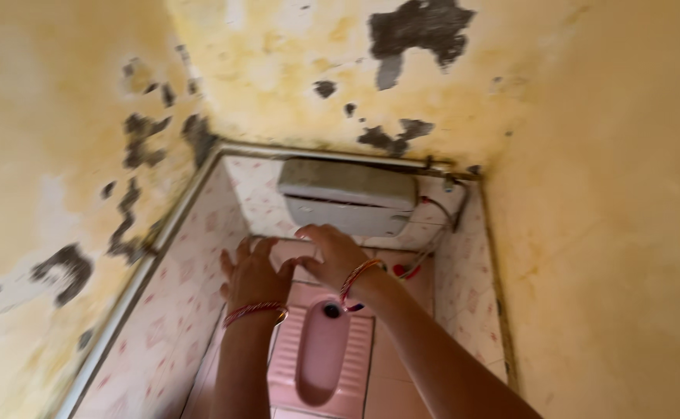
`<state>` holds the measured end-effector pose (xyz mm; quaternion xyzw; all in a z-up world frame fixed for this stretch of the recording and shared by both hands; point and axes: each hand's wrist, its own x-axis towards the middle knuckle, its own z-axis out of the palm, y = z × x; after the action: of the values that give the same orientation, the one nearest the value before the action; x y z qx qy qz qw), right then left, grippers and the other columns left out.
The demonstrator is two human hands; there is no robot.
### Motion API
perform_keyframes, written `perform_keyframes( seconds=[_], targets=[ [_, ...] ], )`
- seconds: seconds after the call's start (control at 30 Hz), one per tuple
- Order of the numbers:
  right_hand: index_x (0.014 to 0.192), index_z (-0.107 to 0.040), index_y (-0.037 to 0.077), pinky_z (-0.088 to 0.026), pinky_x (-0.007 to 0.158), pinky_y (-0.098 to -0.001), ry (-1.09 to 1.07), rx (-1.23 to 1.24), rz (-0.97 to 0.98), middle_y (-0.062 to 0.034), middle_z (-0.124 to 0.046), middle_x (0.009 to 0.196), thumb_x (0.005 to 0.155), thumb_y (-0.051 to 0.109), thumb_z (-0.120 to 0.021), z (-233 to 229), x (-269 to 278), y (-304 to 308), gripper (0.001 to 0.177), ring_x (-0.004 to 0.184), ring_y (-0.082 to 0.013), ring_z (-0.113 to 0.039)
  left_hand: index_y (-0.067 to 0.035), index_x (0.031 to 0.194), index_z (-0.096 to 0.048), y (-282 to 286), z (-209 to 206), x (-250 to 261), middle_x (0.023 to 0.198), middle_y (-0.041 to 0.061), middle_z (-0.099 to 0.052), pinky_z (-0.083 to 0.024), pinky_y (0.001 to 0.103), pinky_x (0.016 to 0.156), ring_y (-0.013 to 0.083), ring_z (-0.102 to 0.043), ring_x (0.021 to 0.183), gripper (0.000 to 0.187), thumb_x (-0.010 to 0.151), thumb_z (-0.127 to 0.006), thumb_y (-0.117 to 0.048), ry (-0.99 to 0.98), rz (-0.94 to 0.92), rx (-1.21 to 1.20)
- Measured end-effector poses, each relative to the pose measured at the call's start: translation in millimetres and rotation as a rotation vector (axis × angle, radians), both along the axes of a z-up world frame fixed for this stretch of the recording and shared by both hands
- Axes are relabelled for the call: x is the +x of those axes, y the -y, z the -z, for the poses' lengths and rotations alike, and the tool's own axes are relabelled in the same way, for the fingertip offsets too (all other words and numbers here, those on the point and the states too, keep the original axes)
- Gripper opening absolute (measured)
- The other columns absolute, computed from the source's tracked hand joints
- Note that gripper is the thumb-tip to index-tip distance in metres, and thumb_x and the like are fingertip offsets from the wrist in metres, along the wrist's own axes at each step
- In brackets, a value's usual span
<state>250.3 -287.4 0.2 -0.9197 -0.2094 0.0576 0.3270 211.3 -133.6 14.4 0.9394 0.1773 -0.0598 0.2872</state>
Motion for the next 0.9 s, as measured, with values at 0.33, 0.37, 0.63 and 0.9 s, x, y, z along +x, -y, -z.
perform_keyframes(
  seconds=[0.33,0.37,0.63,0.9],
  targets=[
    [0.132,-0.059,0.006,-0.048,0.105,-0.0420,0.061,0.039,0.111,-0.0194,-0.062,0.131,0.092,0.025,-0.070,4,2,16,0.046,0.123,-0.0353,-0.060,-0.033,0.144,-0.053,10,13,20,0.167,0.003,-0.027,-0.030,0.067,0.117,0.0346,-0.010,0.158,0.058,0.090,-0.071,-0.046,-0.036,0.133,0.009],
    [0.133,-0.059,0.007,-0.049,0.105,-0.0419,0.038,0.031,0.134,-0.0191,-0.062,0.130,0.092,0.026,-0.069,1,0,18,0.046,0.121,-0.0348,-0.061,-0.033,0.145,-0.053,12,12,21,0.167,0.003,-0.027,-0.031,0.067,0.117,0.0345,-0.010,0.158,0.058,0.091,-0.071,-0.046,-0.031,0.147,0.007],
    [0.134,-0.058,0.009,-0.050,0.103,-0.0407,0.070,-0.003,0.183,-0.0176,-0.059,0.136,0.090,0.028,-0.070,-17,2,34,0.049,0.119,-0.0335,-0.062,-0.033,0.143,-0.053,20,0,25,0.166,0.002,-0.027,-0.030,0.067,0.117,0.0355,-0.010,0.157,0.058,0.090,-0.072,-0.045,0.008,0.214,0.005],
    [0.133,-0.059,0.009,-0.044,0.108,-0.0432,0.129,-0.067,0.222,-0.0173,-0.059,0.137,0.091,0.026,-0.071,-16,-4,46,0.047,0.131,-0.0343,-0.053,-0.033,0.143,-0.053,29,-8,28,0.166,0.003,-0.028,-0.034,0.065,0.114,0.0364,-0.012,0.157,0.057,0.091,-0.071,-0.044,0.041,0.281,0.000]
  ],
)
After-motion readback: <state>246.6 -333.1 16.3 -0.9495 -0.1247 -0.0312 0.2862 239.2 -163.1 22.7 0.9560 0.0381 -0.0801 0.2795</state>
